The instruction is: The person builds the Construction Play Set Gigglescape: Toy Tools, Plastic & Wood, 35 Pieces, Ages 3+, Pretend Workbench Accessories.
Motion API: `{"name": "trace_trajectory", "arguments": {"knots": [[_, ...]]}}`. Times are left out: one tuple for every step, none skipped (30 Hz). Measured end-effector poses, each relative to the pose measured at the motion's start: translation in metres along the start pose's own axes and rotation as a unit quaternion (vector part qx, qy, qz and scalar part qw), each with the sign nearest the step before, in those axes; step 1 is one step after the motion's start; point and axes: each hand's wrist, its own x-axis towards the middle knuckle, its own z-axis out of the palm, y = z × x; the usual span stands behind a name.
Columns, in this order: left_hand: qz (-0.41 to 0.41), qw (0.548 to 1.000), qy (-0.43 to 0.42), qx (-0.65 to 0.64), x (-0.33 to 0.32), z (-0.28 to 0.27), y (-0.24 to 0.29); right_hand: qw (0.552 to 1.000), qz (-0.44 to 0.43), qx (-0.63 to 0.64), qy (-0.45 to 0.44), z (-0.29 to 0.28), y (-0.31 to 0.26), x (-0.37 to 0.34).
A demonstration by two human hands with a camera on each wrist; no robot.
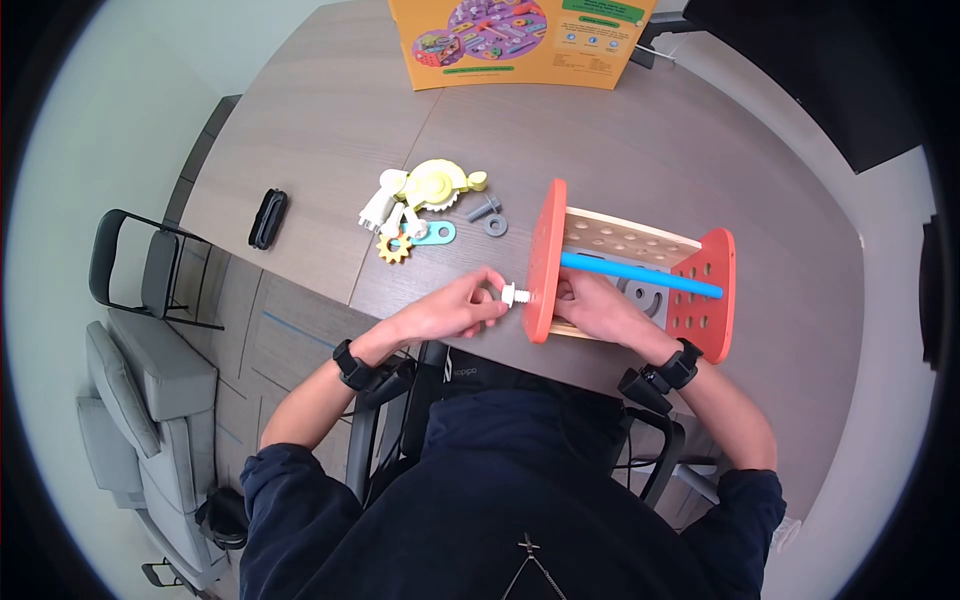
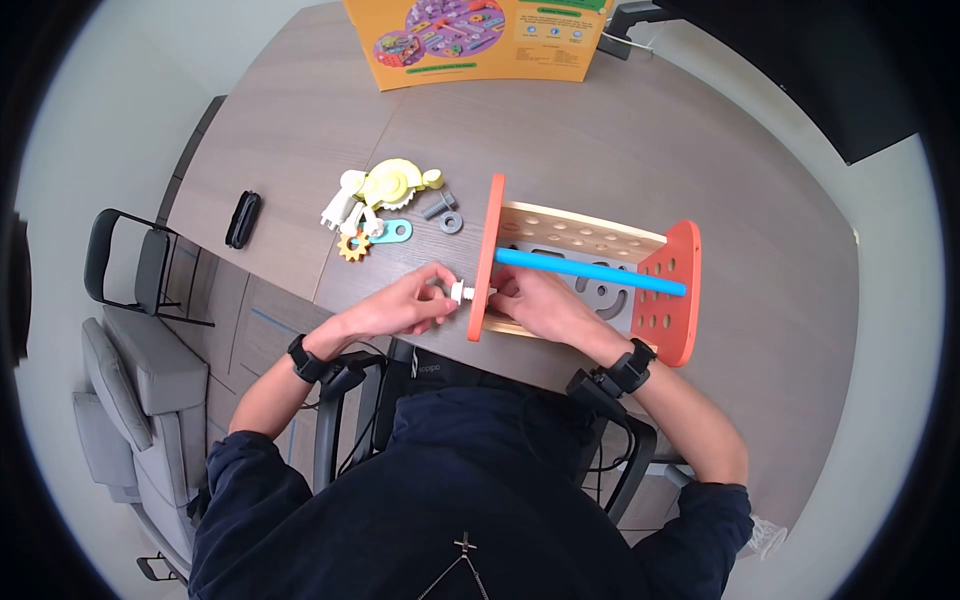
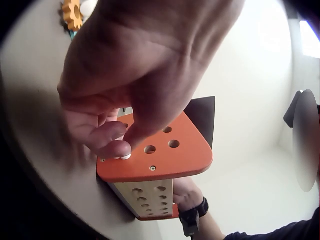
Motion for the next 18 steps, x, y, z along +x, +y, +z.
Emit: {"name": "trace_trajectory", "arguments": {"knots": [[0.034, 0.999, 0.021, 0.013, -0.004, 0.002, 0.003, 1.0, -0.001, -0.002, 0.001, 0.0, 0.001, 0.0], [0.016, 1.0, 0.023, 0.007, -0.007, 0.002, 0.008, 1.0, -0.002, -0.005, 0.001, 0.0, 0.002, 0.001], [-0.001, 1.0, 0.025, 0.0, -0.011, 0.001, 0.014, 1.0, -0.004, -0.007, 0.002, 0.001, 0.003, 0.002], [-0.018, 0.999, 0.027, -0.007, -0.012, 0.001, 0.017, 1.0, -0.006, -0.003, 0.003, 0.001, 0.004, 0.003], [-0.039, 0.999, 0.026, -0.014, -0.01, -0.001, 0.017, 1.0, -0.007, 0.001, 0.003, 0.002, 0.007, 0.004], [-0.061, 0.998, 0.026, -0.02, -0.007, -0.003, 0.016, 1.0, -0.009, 0.005, 0.004, 0.002, 0.008, 0.004], [-0.082, 0.996, 0.024, -0.026, -0.004, -0.005, 0.015, 1.0, -0.007, 0.008, 0.003, 0.002, 0.008, 0.004], [-0.079, 0.996, 0.011, -0.027, 0.0, -0.006, 0.009, 1.0, -0.005, 0.011, 0.002, 0.002, 0.008, 0.004], [-0.074, 0.997, -0.003, -0.028, 0.004, -0.007, 0.003, 1.0, -0.002, 0.014, 0.001, 0.002, 0.008, 0.004], [-0.07, 0.997, -0.018, -0.029, 0.006, -0.007, 0.001, 1.0, -0.003, 0.012, 0.0, 0.002, 0.008, 0.004], [-0.044, 0.999, -0.016, -0.02, 0.006, -0.007, -0.001, 1.0, -0.003, 0.01, -0.001, 0.001, 0.007, 0.003], [-0.017, 1.0, -0.014, -0.011, 0.005, -0.007, -0.001, 1.0, -0.004, 0.008, -0.002, 0.001, 0.006, 0.003], [0.009, 1.0, -0.012, -0.001, 0.003, -0.006, -0.001, 1.0, -0.021, 0.011, 0.01, 0.002, 0.01, 0.004], [0.022, 1.0, 0.006, 0.001, 0.0, -0.003, 0.001, 0.999, -0.036, 0.014, 0.023, 0.004, 0.015, 0.006], [0.035, 0.999, 0.025, 0.004, -0.004, 0.0, 0.004, 0.998, -0.052, 0.016, 0.035, 0.006, 0.019, 0.006], [0.048, 0.998, 0.043, 0.006, -0.008, 0.002, 0.008, 0.998, -0.055, 0.014, 0.037, 0.006, 0.018, 0.006], [0.019, 0.999, 0.04, 0.006, -0.009, 0.002, 0.013, 0.997, -0.059, 0.012, 0.04, 0.006, 0.018, 0.006], [-0.009, 0.999, 0.036, 0.006, -0.008, 0.001, 0.017, 0.997, -0.062, 0.009, 0.043, 0.006, 0.017, 0.005]]}}
